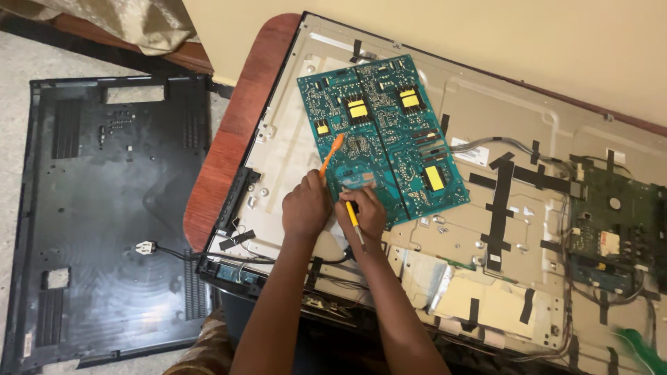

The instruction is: The person scrubs a green circuit board with an orange toothbrush and a yellow tool, focusing on a central area. The board rests on a disassembled TV chassis. The person repeatedly scrubs the same region without visible accumulation of removed debris.

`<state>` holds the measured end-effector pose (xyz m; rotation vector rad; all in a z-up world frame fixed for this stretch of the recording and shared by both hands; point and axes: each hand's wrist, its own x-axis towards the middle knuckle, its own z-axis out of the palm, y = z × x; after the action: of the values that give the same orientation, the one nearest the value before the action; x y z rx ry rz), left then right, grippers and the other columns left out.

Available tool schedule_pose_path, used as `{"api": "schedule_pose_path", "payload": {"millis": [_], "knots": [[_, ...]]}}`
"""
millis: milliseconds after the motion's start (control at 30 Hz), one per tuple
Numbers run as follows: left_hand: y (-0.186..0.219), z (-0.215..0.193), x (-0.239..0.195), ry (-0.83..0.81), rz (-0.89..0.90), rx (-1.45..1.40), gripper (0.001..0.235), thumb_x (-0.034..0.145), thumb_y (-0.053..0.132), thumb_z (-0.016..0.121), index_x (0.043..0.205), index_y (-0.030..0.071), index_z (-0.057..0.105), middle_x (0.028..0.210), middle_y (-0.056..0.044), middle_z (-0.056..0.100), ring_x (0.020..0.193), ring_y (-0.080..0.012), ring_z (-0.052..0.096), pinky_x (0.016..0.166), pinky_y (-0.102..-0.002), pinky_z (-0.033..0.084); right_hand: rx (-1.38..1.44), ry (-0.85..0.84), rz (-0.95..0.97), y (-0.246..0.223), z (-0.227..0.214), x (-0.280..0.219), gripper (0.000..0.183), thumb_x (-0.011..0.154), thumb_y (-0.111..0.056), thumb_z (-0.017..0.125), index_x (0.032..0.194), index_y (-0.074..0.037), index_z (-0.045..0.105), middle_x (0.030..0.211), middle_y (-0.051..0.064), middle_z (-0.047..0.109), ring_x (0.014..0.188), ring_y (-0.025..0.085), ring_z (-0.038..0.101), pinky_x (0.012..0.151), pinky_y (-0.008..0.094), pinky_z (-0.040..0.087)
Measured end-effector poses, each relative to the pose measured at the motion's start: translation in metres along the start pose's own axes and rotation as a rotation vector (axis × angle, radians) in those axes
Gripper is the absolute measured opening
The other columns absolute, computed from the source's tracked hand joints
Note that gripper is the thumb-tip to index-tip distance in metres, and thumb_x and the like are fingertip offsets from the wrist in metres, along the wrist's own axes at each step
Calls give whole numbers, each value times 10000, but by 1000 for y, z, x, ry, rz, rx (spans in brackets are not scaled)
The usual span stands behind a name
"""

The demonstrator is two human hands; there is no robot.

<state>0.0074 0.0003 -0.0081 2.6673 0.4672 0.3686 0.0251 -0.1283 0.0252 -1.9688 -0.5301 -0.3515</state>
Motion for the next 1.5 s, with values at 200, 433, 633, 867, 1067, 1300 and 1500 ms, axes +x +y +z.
{"api": "schedule_pose_path", "payload": {"millis": [200, 433, 633, 867, 1067, 1300, 1500], "knots": [[-1, -7, 5, 52, 18, -1, 204, 952, 235, 583, 1060, 70, 528, 830, -112, 679, 694, -308, 708, 583, -442, 558, -14, 9, -57, -4, 1, 5, 137, 817, -17, 729, 947, -28, 687, 990, 137, 718, 863, 288, 732, 744, 333, 579], [-1, -11, 8, 40, 22, 21, 191, 995, 252, 576, 1037, 72, 529, 826, -107, 676, 710, -303, 711, 585, -441, 557, -23, 8, 17, -3, 8, 7, 117, 793, -25, 742, 898, -37, 691, 925, 128, 710, 783, 272, 728, 688, 326, 569], [1, -5, -1, 32, 13, 17, 175, 960, 228, 578, 1040, 80, 527, 851, -107, 681, 715, -308, 710, 600, -447, 560, -46, -13, 24, 1, 2, -2, 110, 792, -12, 725, 892, -46, 694, 910, 117, 705, 795, 272, 724, 702, 333, 568], [3, -4, 0, 39, -1, -21, 193, 965, 237, 580, 1056, 72, 534, 826, -111, 677, 704, -315, 706, 596, -456, 556, -22, 22, -36, 2, 2, -1, 121, 810, -7, 707, 923, -51, 705, 944, 109, 712, 838, 275, 729, 736, 334, 578], [0, -10, 8, 62, 18, -7, 205, 949, 245, 594, 1043, 72, 537, 817, -110, 676, 694, -309, 707, 577, -443, 556, -38, 19, -39, -6, 4, 8, 110, 807, -9, 718, 910, -44, 699, 916, 113, 695, 818, 291, 722, 719, 344, 571], [-1, -9, 6, 68, 19, -2, 190, 957, 235, 595, 1031, 70, 539, 816, -109, 676, 690, -306, 708, 580, -437, 560, -60, -19, -19, -9, 3, 5, 115, 814, -12, 714, 924, -43, 701, 939, 121, 694, 845, 302, 716, 741, 357, 572], [3, -3, -2, 93, 25, -3, 179, 955, 231, 603, 1012, 73, 542, 795, -106, 672, 673, -305, 707, 564, -440, 552, -87, -29, -39, -4, -1, -4, 137, 826, -2, 685, 959, -34, 697, 990, 124, 696, 901, 315, 713, 786, 371, 573]]}}
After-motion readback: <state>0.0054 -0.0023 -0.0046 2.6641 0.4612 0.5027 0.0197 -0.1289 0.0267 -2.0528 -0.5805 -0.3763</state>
